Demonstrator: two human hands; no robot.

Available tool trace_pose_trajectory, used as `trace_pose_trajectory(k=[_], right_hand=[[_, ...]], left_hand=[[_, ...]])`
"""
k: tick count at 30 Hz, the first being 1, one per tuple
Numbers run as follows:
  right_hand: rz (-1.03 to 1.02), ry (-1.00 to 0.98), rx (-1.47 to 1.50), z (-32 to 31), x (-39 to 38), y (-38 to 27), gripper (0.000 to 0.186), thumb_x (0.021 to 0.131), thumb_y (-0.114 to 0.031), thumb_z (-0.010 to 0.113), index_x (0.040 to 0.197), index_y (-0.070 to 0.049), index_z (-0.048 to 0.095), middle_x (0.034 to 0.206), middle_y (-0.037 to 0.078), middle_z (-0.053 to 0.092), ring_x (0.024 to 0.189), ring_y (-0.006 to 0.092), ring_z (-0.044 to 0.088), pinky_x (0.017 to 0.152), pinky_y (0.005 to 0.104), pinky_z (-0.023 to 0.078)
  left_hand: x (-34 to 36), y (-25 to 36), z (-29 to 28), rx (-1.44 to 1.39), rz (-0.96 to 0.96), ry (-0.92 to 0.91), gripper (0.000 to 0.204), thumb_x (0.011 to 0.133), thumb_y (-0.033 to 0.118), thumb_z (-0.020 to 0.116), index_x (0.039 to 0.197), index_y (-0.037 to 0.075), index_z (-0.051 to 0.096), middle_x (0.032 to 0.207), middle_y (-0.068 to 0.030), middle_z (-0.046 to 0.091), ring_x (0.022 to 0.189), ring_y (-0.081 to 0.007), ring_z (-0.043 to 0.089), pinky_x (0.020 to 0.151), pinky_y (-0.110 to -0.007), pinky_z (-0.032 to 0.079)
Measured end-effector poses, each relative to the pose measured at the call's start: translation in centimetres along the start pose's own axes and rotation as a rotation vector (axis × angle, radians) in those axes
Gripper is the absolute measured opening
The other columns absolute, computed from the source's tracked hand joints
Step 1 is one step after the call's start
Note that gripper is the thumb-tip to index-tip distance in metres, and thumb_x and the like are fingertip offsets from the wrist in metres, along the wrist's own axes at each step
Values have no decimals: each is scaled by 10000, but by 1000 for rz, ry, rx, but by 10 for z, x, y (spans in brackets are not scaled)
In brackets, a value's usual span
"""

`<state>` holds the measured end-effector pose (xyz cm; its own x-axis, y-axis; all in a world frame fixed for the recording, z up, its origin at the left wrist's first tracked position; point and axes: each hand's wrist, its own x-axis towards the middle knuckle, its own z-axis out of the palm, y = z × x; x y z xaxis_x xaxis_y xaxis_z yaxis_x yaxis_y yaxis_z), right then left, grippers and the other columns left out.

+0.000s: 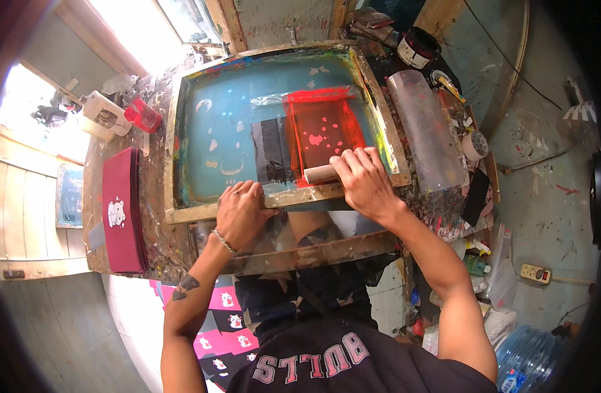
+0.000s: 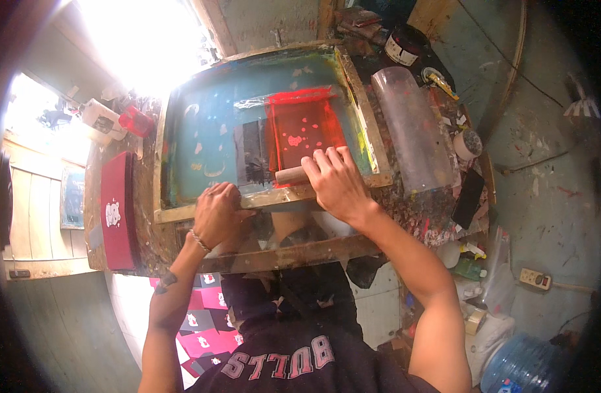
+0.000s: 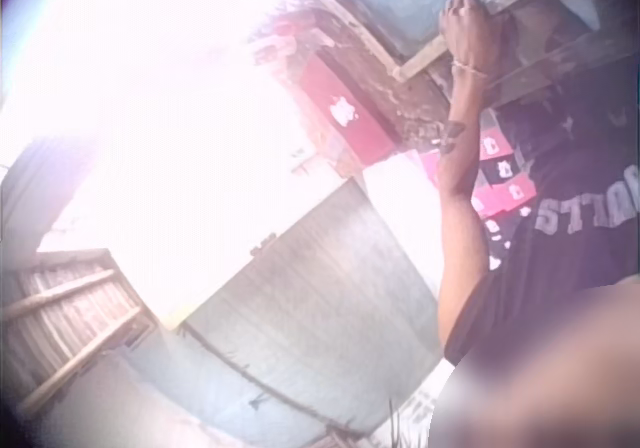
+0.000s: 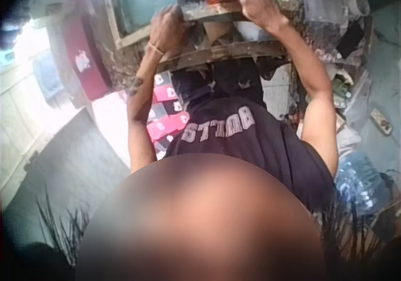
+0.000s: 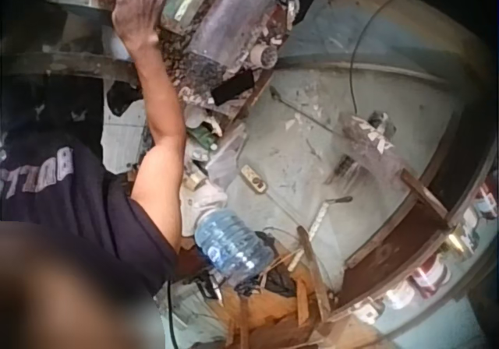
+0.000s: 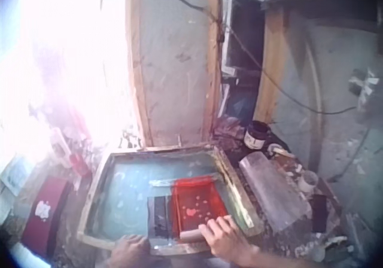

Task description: The person repeatedly places rectangular cards under a screen printing frame, uses a squeegee to apply red ink, and then removes the printed cards to set them aside. The process is repeated multiple times with different colored cards.

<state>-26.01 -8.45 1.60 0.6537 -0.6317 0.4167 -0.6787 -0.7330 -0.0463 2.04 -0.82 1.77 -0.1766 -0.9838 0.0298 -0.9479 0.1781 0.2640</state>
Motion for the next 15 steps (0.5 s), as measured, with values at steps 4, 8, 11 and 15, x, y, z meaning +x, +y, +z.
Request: trace_pose_trajectory(k=[4,8,11,15], right_hand=[[-71,264,-28,-49,33,-6,605,811,-508,705,1131,1,639,940,172,596,898,352,618,842,494,484],[149,241,-220,-119,116,29,613,878,-631,670,1112,-66,716,1094,171,712,971,370,691,884,447,519],[135,352,-47,-167,171,40,632,906,-607,610,688,-20,695,618,187,646,598,345,659,645,461,525],[175,354,-41,-181,208,38,643,910,-596,598,780,21,720,701,238,677,673,399,675,703,472,525]], left_hand=[[17,-8,-92,-59,-106,-84,417,718,298,910,979,39,712,906,-95,719,845,-210,678,718,-354,535],[53,18,-163,-63,50,607,342,745,135,893,1018,23,719,935,-43,728,752,-126,652,682,-290,534],[40,30,-102,-76,142,695,370,821,155,831,1140,21,699,1062,-87,709,953,-212,644,837,-351,518],[24,35,31,-54,223,34,647,911,414,738,1488,188,554,1640,-173,352,1543,-399,247,1245,-564,199]])
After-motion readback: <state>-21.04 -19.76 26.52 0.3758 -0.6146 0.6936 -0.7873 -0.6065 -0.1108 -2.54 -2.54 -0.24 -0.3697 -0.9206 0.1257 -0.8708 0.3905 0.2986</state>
